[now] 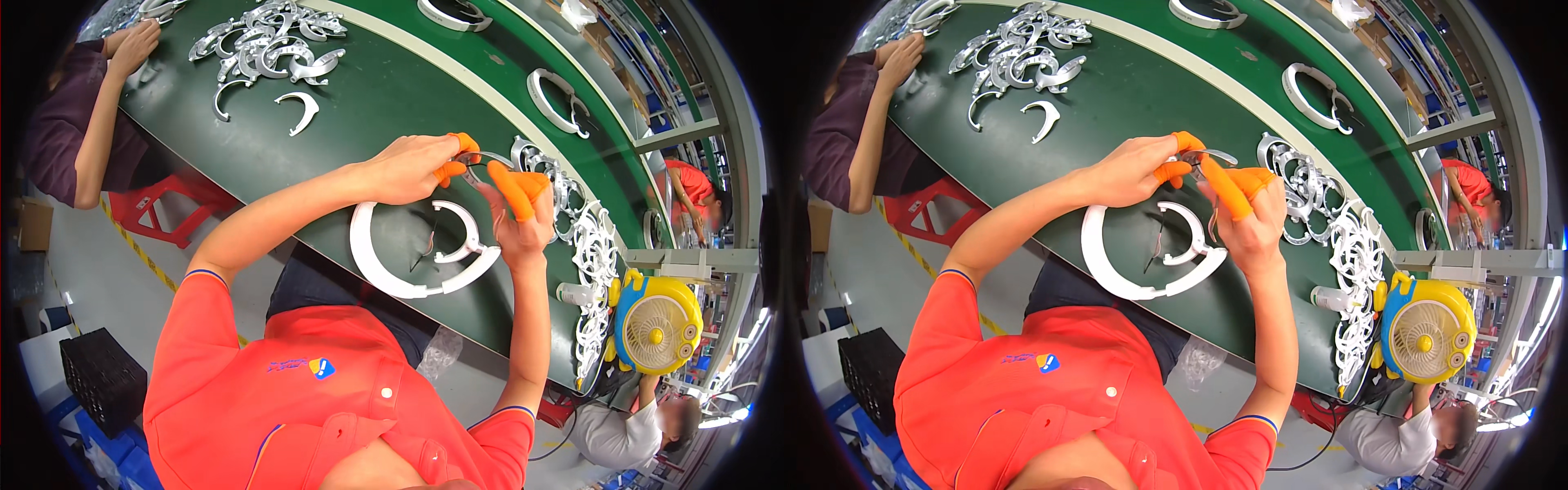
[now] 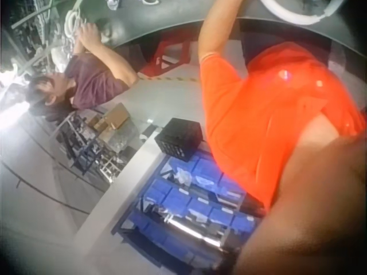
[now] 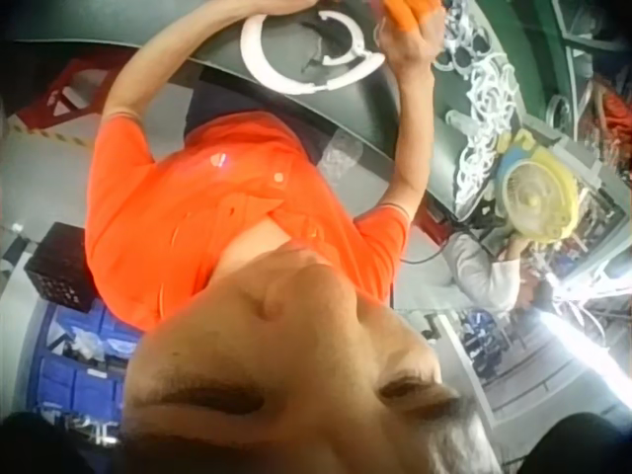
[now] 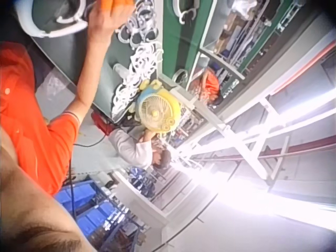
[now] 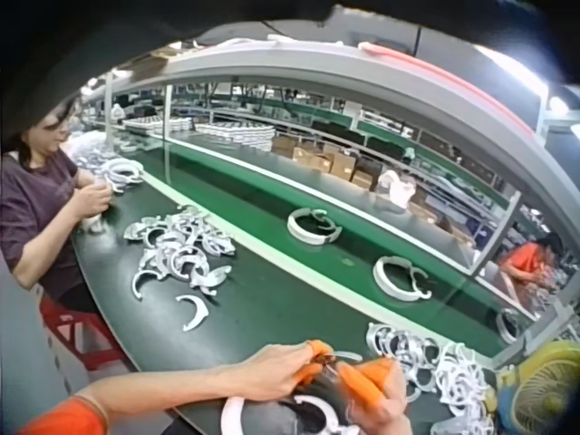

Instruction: Gluing and assembling white plastic crescent parts with silver decorative components on a production line.

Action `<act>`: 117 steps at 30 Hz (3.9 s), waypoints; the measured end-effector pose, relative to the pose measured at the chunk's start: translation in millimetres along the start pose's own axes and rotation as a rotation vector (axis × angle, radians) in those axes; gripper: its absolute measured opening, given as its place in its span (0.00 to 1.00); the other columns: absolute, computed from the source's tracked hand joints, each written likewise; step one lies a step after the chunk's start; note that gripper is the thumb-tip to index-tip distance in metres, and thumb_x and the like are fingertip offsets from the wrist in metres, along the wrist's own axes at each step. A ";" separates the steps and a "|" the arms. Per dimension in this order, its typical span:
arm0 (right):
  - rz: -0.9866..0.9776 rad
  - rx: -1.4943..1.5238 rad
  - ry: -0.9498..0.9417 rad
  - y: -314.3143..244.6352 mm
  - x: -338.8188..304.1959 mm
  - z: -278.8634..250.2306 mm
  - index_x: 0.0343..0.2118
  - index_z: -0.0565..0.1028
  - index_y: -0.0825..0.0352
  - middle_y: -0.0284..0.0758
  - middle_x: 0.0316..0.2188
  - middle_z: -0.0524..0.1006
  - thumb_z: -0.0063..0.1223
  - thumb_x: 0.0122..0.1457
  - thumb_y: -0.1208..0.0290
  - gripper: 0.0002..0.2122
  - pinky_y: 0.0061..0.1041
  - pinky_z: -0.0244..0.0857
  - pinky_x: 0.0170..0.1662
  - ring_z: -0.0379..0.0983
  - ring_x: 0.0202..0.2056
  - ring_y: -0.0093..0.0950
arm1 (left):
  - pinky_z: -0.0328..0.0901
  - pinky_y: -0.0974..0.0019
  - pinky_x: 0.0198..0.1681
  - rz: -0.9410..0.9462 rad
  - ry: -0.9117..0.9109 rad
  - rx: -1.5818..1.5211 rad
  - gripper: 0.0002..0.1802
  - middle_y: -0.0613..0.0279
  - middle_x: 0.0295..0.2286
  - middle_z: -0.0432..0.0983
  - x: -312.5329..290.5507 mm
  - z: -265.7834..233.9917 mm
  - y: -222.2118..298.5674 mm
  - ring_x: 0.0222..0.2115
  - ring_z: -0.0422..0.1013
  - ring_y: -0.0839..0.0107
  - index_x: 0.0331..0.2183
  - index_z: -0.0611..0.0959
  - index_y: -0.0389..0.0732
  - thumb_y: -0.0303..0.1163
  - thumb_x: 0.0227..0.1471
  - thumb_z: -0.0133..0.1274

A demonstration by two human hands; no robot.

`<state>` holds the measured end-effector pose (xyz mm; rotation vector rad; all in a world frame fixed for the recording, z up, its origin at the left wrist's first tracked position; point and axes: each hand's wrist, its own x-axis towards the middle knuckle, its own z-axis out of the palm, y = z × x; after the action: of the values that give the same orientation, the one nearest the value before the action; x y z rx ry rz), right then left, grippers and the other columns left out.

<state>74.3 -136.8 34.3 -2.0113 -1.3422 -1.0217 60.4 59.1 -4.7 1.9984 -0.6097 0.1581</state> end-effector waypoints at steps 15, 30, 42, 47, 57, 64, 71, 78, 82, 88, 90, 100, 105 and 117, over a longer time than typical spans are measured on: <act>-0.102 -0.270 0.141 6.5 6.5 15.8 0.29 0.80 0.63 0.28 0.26 0.76 0.65 0.30 0.84 0.17 0.24 0.62 0.31 0.70 0.28 0.29 | 0.63 0.55 0.24 -0.040 0.070 0.266 0.10 0.52 0.22 0.75 2.9 -1.5 10.5 0.23 0.71 0.53 0.35 0.75 0.38 0.29 0.49 0.48; -0.051 -0.288 0.229 6.8 -2.3 26.7 0.28 0.80 0.64 0.30 0.27 0.76 0.67 0.34 0.83 0.14 0.22 0.64 0.30 0.71 0.28 0.30 | 0.60 0.57 0.21 -0.082 0.079 0.210 0.14 0.53 0.16 0.71 1.9 -5.7 11.9 0.18 0.69 0.55 0.40 0.76 0.40 0.27 0.48 0.46; -0.056 -0.311 0.247 6.1 -6.1 28.7 0.28 0.80 0.63 0.29 0.27 0.76 0.67 0.35 0.83 0.14 0.23 0.63 0.32 0.71 0.29 0.29 | 0.64 0.56 0.24 0.013 0.131 0.187 0.11 0.52 0.19 0.74 1.8 -1.7 8.5 0.21 0.72 0.55 0.35 0.78 0.39 0.29 0.47 0.48; -0.048 -0.330 0.199 4.9 -6.9 27.3 0.29 0.80 0.64 0.29 0.28 0.76 0.67 0.35 0.83 0.14 0.23 0.64 0.32 0.71 0.30 0.29 | 0.66 0.63 0.26 0.006 0.122 0.150 0.15 0.54 0.25 0.77 1.2 -5.2 11.2 0.23 0.73 0.57 0.40 0.77 0.38 0.26 0.46 0.50; -0.096 -0.254 0.232 5.2 -5.0 27.1 0.29 0.80 0.66 0.32 0.29 0.75 0.65 0.36 0.86 0.14 0.24 0.64 0.31 0.72 0.29 0.32 | 0.68 0.72 0.25 -0.047 0.143 -0.069 0.11 0.58 0.24 0.78 3.6 -3.5 6.1 0.21 0.75 0.74 0.38 0.80 0.36 0.26 0.51 0.50; -0.098 -0.224 0.234 5.3 -2.6 29.3 0.29 0.79 0.67 0.33 0.30 0.75 0.65 0.36 0.86 0.14 0.24 0.65 0.31 0.72 0.30 0.32 | 0.68 0.73 0.26 -0.067 0.151 -0.065 0.12 0.56 0.25 0.79 4.5 -4.3 3.1 0.22 0.74 0.75 0.39 0.80 0.36 0.24 0.50 0.51; -0.028 -0.237 0.228 5.2 0.6 30.6 0.29 0.79 0.68 0.34 0.29 0.76 0.65 0.36 0.86 0.14 0.25 0.65 0.31 0.72 0.29 0.32 | 0.68 0.73 0.27 -0.025 0.186 -0.109 0.13 0.57 0.29 0.79 5.4 -11.4 17.6 0.23 0.73 0.75 0.39 0.81 0.37 0.20 0.49 0.51; 0.020 -0.181 0.293 2.2 -0.4 34.2 0.29 0.78 0.68 0.36 0.28 0.76 0.65 0.37 0.85 0.12 0.25 0.66 0.31 0.72 0.27 0.32 | 0.64 0.78 0.23 0.058 0.265 -0.034 0.12 0.61 0.24 0.78 7.5 -10.6 11.2 0.21 0.71 0.80 0.38 0.81 0.37 0.22 0.47 0.54; 0.019 -0.149 0.322 4.7 -2.0 34.7 0.29 0.78 0.68 0.35 0.28 0.76 0.65 0.35 0.84 0.14 0.25 0.61 0.27 0.71 0.25 0.32 | 0.63 0.79 0.22 -0.064 0.305 -0.184 0.12 0.65 0.22 0.76 6.4 -11.3 14.7 0.20 0.69 0.83 0.37 0.82 0.37 0.23 0.47 0.54; 0.022 -0.136 0.296 1.8 1.2 34.4 0.29 0.78 0.69 0.37 0.27 0.76 0.63 0.35 0.88 0.14 0.25 0.65 0.31 0.71 0.27 0.33 | 0.59 0.79 0.19 0.016 0.310 -0.073 0.11 0.67 0.21 0.76 8.2 -12.4 17.3 0.16 0.63 0.86 0.36 0.82 0.37 0.24 0.47 0.54; 0.005 -0.149 0.287 3.0 0.7 35.3 0.30 0.78 0.69 0.37 0.27 0.76 0.62 0.35 0.88 0.15 0.25 0.65 0.30 0.71 0.26 0.33 | 0.57 0.79 0.18 0.024 0.349 -0.152 0.10 0.66 0.22 0.76 11.0 -10.3 16.2 0.15 0.61 0.86 0.36 0.82 0.37 0.24 0.47 0.55; -0.078 -0.173 0.257 1.9 -3.7 36.4 0.29 0.76 0.69 0.35 0.28 0.75 0.62 0.33 0.85 0.15 0.27 0.62 0.29 0.72 0.26 0.31 | 0.61 0.79 0.22 0.048 0.335 -0.060 0.10 0.64 0.26 0.77 12.0 -11.2 14.5 0.20 0.65 0.84 0.35 0.81 0.35 0.28 0.49 0.56; -0.119 -0.178 0.199 2.5 -1.9 35.5 0.30 0.77 0.70 0.35 0.27 0.75 0.62 0.33 0.83 0.15 0.27 0.63 0.29 0.72 0.27 0.32 | 0.63 0.79 0.26 0.098 0.309 -0.019 0.09 0.64 0.27 0.77 11.0 -14.5 15.8 0.24 0.68 0.83 0.35 0.81 0.34 0.26 0.49 0.55; 0.639 0.511 0.056 11.0 -1.1 28.8 0.43 0.73 0.72 0.34 0.33 0.77 0.54 0.52 0.80 0.14 0.20 0.64 0.41 0.71 0.32 0.20 | 0.65 0.76 0.29 -0.048 0.313 -0.170 0.11 0.63 0.28 0.77 1.7 -20.3 13.2 0.24 0.71 0.78 0.37 0.80 0.35 0.26 0.49 0.55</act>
<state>93.0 -120.0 16.4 -1.7984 -0.7342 -0.3864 58.4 70.9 16.4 1.7747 -0.3611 0.3701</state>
